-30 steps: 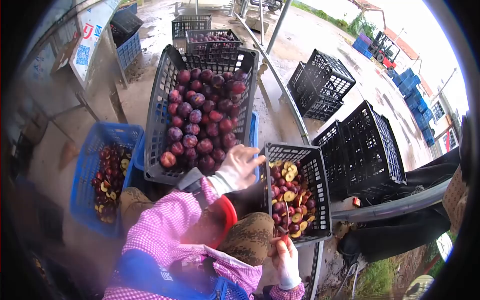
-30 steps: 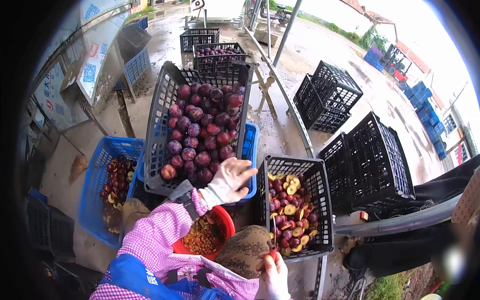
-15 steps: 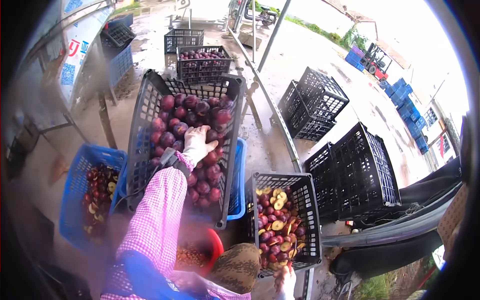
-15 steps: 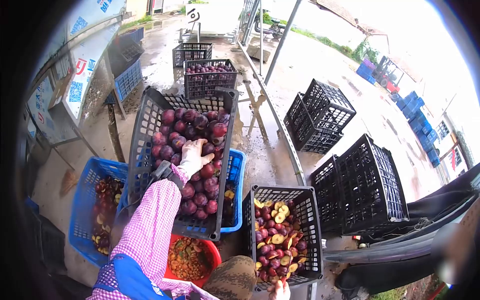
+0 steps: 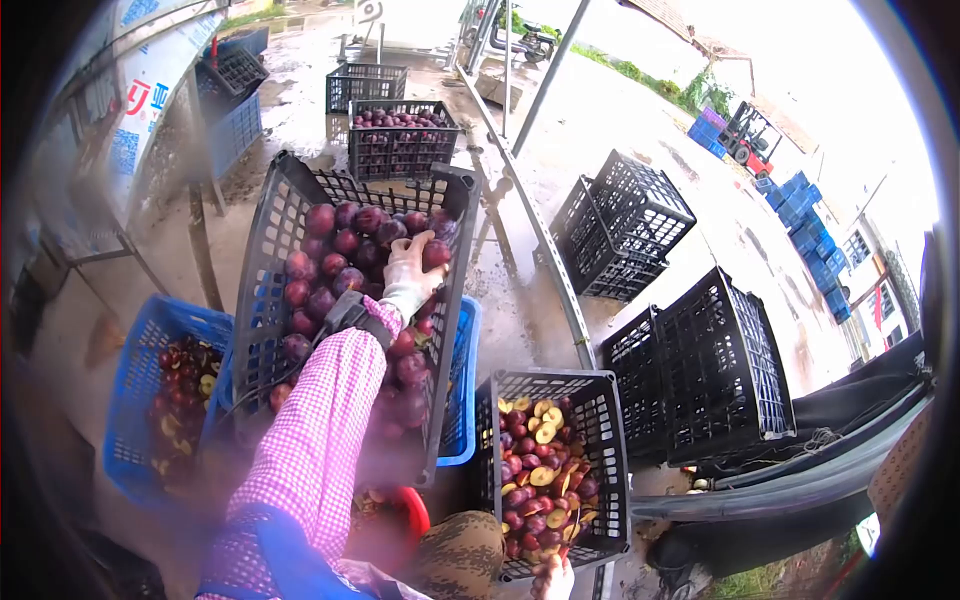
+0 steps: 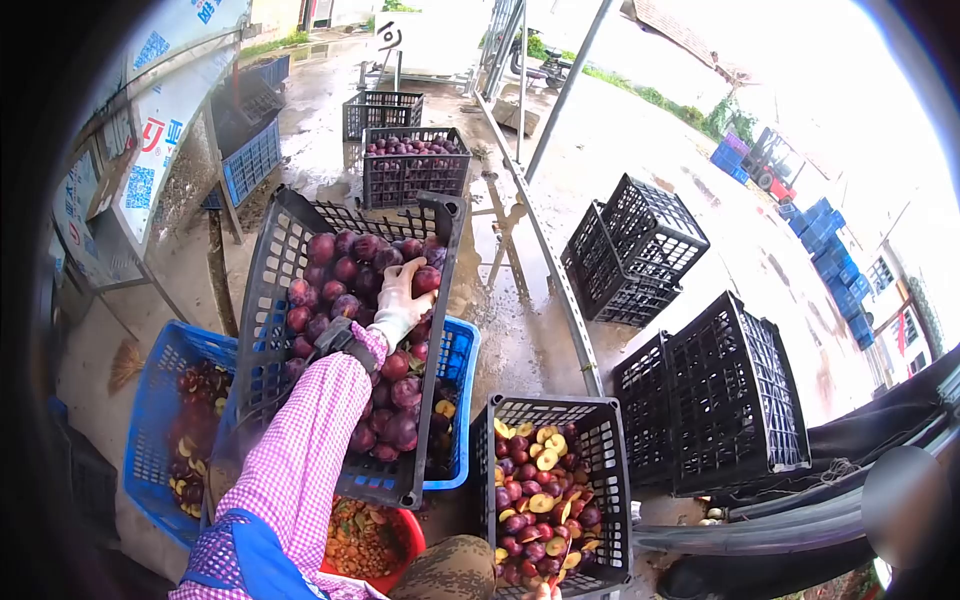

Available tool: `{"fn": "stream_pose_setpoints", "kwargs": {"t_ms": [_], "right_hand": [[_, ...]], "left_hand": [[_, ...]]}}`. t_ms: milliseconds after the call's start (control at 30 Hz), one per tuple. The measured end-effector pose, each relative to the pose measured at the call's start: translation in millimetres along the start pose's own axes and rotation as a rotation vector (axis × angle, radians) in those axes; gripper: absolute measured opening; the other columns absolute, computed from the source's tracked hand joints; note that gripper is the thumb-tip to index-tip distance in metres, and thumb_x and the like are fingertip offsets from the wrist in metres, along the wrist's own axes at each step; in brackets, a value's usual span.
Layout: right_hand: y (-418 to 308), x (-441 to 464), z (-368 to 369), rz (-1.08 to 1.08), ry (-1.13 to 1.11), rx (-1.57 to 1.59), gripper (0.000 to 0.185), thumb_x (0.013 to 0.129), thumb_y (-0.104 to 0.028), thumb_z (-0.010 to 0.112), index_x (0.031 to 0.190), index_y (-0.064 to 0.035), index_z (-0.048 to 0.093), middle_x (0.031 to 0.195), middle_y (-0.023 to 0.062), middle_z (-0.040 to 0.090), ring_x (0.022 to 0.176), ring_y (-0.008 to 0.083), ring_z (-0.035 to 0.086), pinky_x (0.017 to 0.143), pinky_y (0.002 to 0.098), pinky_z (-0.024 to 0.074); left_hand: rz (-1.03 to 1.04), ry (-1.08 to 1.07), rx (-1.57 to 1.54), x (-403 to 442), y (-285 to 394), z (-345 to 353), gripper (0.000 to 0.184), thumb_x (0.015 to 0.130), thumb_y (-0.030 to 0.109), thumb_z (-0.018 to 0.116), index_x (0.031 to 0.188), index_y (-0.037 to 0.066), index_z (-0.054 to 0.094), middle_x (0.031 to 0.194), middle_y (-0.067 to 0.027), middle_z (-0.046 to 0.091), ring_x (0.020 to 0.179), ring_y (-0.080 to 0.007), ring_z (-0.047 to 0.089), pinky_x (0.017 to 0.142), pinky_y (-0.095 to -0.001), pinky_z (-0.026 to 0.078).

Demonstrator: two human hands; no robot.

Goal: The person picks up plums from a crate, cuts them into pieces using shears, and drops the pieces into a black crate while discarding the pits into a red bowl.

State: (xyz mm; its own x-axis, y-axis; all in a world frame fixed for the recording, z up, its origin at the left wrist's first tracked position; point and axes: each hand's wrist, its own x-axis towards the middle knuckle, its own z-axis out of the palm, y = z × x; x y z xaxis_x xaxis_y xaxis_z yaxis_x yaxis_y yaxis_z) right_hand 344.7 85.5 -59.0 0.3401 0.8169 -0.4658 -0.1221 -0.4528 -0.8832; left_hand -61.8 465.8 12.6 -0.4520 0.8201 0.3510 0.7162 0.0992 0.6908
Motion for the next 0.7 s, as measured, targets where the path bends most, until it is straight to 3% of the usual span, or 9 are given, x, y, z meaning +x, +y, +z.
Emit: {"fn": "stream_pose_setpoints", "kwargs": {"t_ms": [100, 133, 167, 233, 300, 367, 500, 600, 700], "right_hand": [[22, 5, -5, -0.253, 0.073, -0.162, 0.021, 0.094, -0.026, 0.051, 0.104, -0.0099, 0.059, 0.067, -0.0012, 0.052, 0.053, 0.0088, 0.043, 0.048, 0.0218, 0.0359], [37, 13, -10, -0.433, 0.104, -0.238, 0.017, 0.094, -0.025, 0.05, 0.1, -0.0119, 0.058, 0.064, -0.0011, 0.051, 0.05, 0.0096, 0.042, 0.045, 0.0231, 0.0361], [30, 11, -8, -0.434, 0.106, -0.236, 0.017, 0.094, -0.025, 0.05, 0.1, -0.0119, 0.058, 0.064, -0.0011, 0.051, 0.05, 0.0096, 0.042, 0.045, 0.0231, 0.0361], [12, 2, -4, 0.055, 0.158, 0.108, 0.014, 0.094, -0.025, 0.051, 0.095, -0.013, 0.057, 0.062, -0.002, 0.049, 0.047, 0.009, 0.041, 0.041, 0.0238, 0.0341], [9, 1, 1, 0.079, 0.17, 0.095, 0.015, 0.094, -0.027, 0.051, 0.093, -0.0134, 0.056, 0.06, -0.0025, 0.046, 0.046, 0.0084, 0.04, 0.04, 0.0237, 0.0323], [15, 2, 3, 0.053, 0.157, 0.045, 0.017, 0.093, -0.03, 0.052, 0.096, -0.0129, 0.057, 0.062, -0.0033, 0.047, 0.048, 0.0069, 0.04, 0.041, 0.0221, 0.0318], [25, 1, 7, 0.012, 0.105, 0.085, 0.017, 0.093, -0.022, 0.051, 0.101, -0.0089, 0.058, 0.07, 0.0029, 0.052, 0.056, 0.0137, 0.047, 0.048, 0.0275, 0.0391], [24, 2, 5, -0.085, 0.07, -0.03, 0.018, 0.092, -0.019, 0.049, 0.104, -0.0076, 0.057, 0.074, 0.0054, 0.054, 0.058, 0.0162, 0.048, 0.05, 0.0296, 0.0407], [24, -1, -3, -0.298, 0.02, -0.253, 0.02, 0.091, -0.015, 0.048, 0.106, -0.0063, 0.057, 0.077, 0.008, 0.055, 0.061, 0.0187, 0.049, 0.053, 0.0317, 0.0422]], "left_hand": [[0.126, 0.185, 0.116, -1, -2, -3, 0.055, 0.069, 0.033, 0.072, 0.114, 0.009, 0.052, 0.108, -0.014, 0.056, 0.106, -0.0334, 0.052, 0.088, -0.0436, 0.043], [0.132, 0.258, -0.109, -1, -12, -2, 0.047, 0.068, 0.034, 0.071, 0.105, 0.009, 0.055, 0.103, -0.013, 0.058, 0.1, -0.0333, 0.055, 0.086, -0.0432, 0.043], [0.143, 0.301, -0.206, -3, -20, -8, 0.042, 0.07, 0.032, 0.069, 0.102, 0.008, 0.057, 0.098, -0.0135, 0.059, 0.096, -0.0329, 0.056, 0.085, -0.0434, 0.043], [0.178, 0.443, -0.241, -3, -31, -22, 0.038, 0.073, 0.031, 0.068, 0.1, 0.007, 0.056, 0.098, -0.0137, 0.059, 0.093, -0.0321, 0.056, 0.083, -0.0433, 0.044], [0.147, 0.514, -0.17, 4, -33, -32, 0.036, 0.076, 0.031, 0.068, 0.1, 0.007, 0.057, 0.099, -0.0137, 0.059, 0.089, -0.0315, 0.057, 0.081, -0.0427, 0.045], [0.154, 0.245, -0.049, 5, -27, -42, 0.037, 0.076, 0.033, 0.068, 0.102, 0.009, 0.058, 0.102, -0.0147, 0.059, 0.088, -0.0327, 0.059, 0.08, -0.0428, 0.046], [0.073, -0.345, 0.398, -10, 16, -45, 0.06, 0.079, 0.04, 0.063, 0.132, 0.019, 0.042, 0.114, -0.0196, 0.053, 0.095, -0.0344, 0.059, 0.085, -0.0426, 0.047], [0.037, -0.47, 0.545, -8, 31, -28, 0.062, 0.079, 0.04, 0.063, 0.135, 0.029, 0.038, 0.114, -0.0197, 0.05, 0.106, -0.0363, 0.054, 0.089, -0.0428, 0.045], [0.039, -0.422, 0.512, -7, 29, -20, 0.052, 0.08, 0.037, 0.063, 0.125, 0.023, 0.043, 0.112, -0.0196, 0.051, 0.104, -0.0358, 0.055, 0.088, -0.0429, 0.046]]}}
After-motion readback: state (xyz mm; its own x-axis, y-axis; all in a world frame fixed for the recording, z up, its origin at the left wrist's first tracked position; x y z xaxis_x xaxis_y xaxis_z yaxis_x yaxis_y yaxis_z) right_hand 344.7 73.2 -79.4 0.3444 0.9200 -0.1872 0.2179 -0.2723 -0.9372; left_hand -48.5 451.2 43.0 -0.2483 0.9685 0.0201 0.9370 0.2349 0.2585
